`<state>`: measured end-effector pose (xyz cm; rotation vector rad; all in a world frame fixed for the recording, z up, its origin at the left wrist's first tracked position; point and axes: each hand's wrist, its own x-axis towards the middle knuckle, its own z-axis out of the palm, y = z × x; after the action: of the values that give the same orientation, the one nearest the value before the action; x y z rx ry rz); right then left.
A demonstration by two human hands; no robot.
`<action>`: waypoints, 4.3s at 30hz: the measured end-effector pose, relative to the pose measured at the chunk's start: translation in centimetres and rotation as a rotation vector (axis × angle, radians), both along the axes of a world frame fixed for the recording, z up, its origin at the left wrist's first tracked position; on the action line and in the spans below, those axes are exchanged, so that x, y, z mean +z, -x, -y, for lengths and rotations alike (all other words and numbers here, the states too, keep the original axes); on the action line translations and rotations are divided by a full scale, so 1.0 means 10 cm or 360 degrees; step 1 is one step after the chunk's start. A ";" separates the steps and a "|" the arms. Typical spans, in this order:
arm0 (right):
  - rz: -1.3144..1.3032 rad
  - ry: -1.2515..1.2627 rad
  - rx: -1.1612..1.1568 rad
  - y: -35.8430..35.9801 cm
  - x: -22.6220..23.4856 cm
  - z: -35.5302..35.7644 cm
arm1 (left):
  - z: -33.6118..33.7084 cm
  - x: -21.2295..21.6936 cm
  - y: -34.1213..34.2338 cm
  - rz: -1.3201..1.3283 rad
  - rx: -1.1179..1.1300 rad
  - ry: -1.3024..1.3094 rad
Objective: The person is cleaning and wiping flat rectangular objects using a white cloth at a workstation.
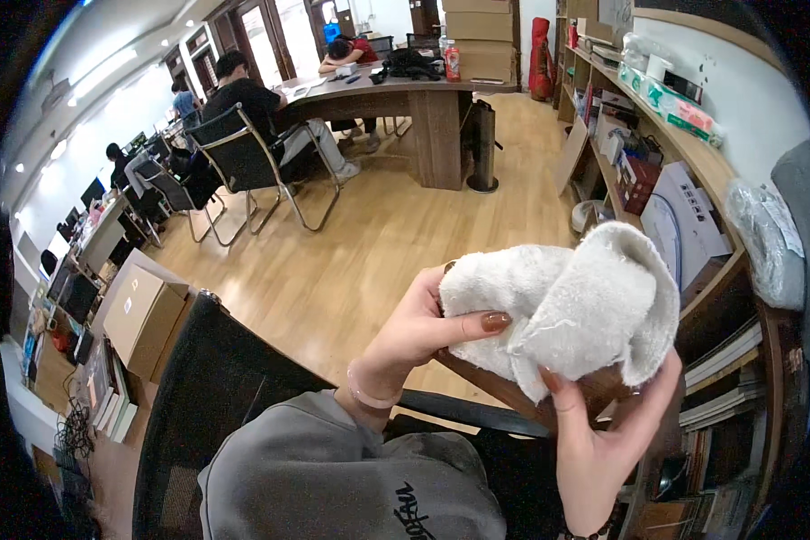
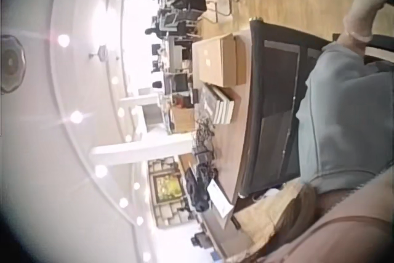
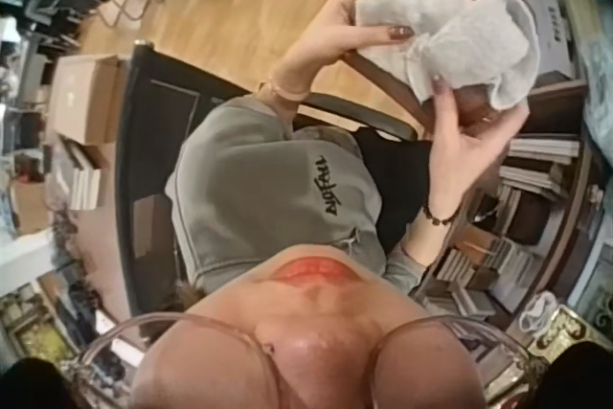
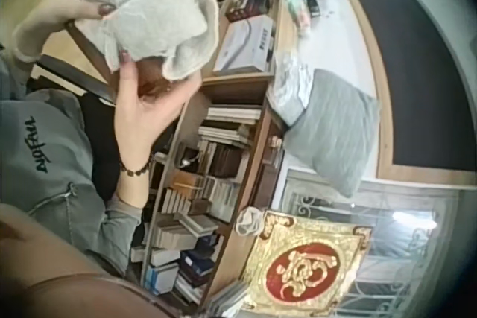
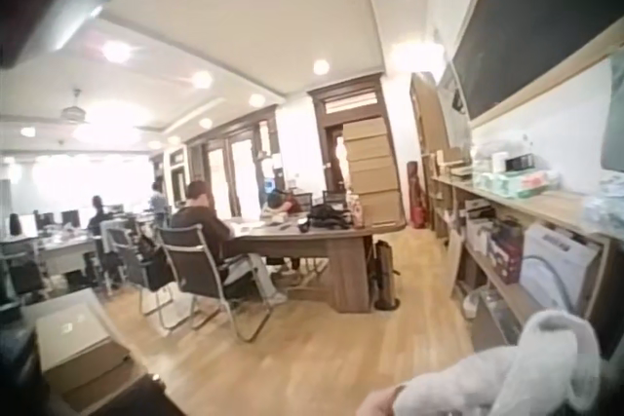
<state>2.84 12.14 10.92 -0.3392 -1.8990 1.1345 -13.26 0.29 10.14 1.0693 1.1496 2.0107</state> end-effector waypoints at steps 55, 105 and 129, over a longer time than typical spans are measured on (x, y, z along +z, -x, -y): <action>0.0995 -0.0357 -0.1538 -2.62 -0.83 0.44 | -1.34 -1.32 -2.20 -0.0515 -0.1856 0.0582; 0.0818 -0.0825 -0.1429 -2.38 -1.03 0.60 | -1.15 -1.17 -2.71 0.1048 -0.1999 0.0593; -0.0473 0.0110 -0.1538 -2.62 -1.06 0.49 | -1.13 -1.03 -2.67 -0.0082 -0.1563 -0.0148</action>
<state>29.06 7.26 0.33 -0.9412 -1.1757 0.5385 13.45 11.56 -0.19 1.3727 0.3832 1.2518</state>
